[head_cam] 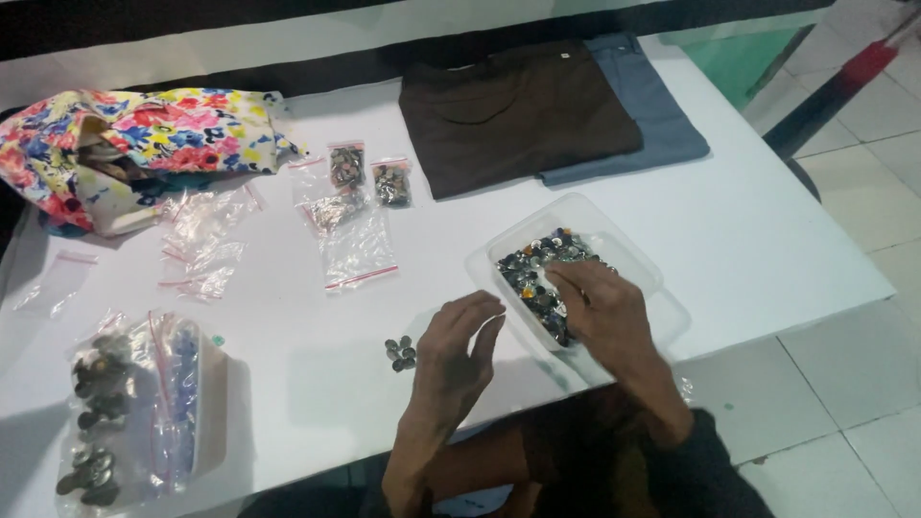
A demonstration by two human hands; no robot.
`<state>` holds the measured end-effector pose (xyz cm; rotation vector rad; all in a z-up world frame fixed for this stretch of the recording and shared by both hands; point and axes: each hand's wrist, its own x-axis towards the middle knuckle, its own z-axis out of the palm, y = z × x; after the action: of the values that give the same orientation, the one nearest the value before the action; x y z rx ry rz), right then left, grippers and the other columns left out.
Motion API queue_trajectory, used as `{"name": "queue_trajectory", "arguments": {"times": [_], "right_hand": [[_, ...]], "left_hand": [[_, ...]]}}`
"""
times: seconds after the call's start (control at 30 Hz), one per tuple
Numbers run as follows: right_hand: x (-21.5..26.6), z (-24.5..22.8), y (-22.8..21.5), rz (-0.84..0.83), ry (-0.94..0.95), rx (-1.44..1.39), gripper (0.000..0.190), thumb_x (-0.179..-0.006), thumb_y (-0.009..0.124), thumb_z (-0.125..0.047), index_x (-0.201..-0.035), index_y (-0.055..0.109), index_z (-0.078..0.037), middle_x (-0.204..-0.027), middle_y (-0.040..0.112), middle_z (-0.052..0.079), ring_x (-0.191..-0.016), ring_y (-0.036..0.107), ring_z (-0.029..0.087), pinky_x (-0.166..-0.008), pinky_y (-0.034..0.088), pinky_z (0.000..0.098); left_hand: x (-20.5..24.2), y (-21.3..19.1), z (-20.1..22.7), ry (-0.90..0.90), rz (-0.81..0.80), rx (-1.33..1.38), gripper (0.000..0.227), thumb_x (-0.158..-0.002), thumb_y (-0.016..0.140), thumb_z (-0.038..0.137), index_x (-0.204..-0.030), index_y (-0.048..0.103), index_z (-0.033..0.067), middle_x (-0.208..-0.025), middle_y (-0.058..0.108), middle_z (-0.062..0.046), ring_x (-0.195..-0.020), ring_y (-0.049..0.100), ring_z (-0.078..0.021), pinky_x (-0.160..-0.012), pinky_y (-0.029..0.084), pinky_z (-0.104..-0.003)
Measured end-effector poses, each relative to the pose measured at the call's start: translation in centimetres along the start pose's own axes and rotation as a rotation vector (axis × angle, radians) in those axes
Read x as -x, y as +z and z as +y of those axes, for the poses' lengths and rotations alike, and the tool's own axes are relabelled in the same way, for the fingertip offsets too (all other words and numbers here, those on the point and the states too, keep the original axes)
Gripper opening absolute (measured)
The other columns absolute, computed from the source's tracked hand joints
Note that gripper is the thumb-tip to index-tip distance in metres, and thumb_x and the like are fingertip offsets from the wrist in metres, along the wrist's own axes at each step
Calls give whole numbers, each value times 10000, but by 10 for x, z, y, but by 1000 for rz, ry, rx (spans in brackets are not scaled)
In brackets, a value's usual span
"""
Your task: The person picks up buttons one at a time from a table, holding them up to look at them before placing them into different plastic bags and a plastic container.
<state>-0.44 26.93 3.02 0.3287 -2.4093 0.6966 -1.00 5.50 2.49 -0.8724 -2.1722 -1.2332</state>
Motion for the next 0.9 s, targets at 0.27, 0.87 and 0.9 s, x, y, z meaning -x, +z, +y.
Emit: {"name": "queue_trajectory", "arguments": {"times": [0.27, 0.87, 0.9], "right_hand": [[-53, 70, 37, -573, 301, 342, 212, -927, 639, -166, -1113, 737, -137, -1106, 727, 76, -1026, 709, 338, -868, 550, 432], [-76, 54, -14, -640, 468, -290, 299, -994, 561, -163, -1179, 758, -37, -1134, 725, 256, -1072, 677, 462, -962, 512, 573], [-76, 53, -14, -638, 487, -337, 293, -994, 551, -153, -1136, 767, -16, -1067, 738, 272, -1001, 699, 460, -924, 524, 577]], "left_hand": [[-74, 69, -16, -160, -478, -159, 314, -978, 521, 11, -1257, 506, 154, -1113, 670, -151, -1009, 696, -432, -752, 594, -530], [-91, 87, -27, -337, -471, -189, 259, -904, 725, 89, -1163, 722, 93, -925, 778, -159, -859, 758, -392, -756, 621, -467], [-89, 87, -28, -333, -459, -190, 242, -902, 730, 87, -1143, 734, 93, -905, 780, -159, -844, 759, -396, -738, 623, -457]]}}
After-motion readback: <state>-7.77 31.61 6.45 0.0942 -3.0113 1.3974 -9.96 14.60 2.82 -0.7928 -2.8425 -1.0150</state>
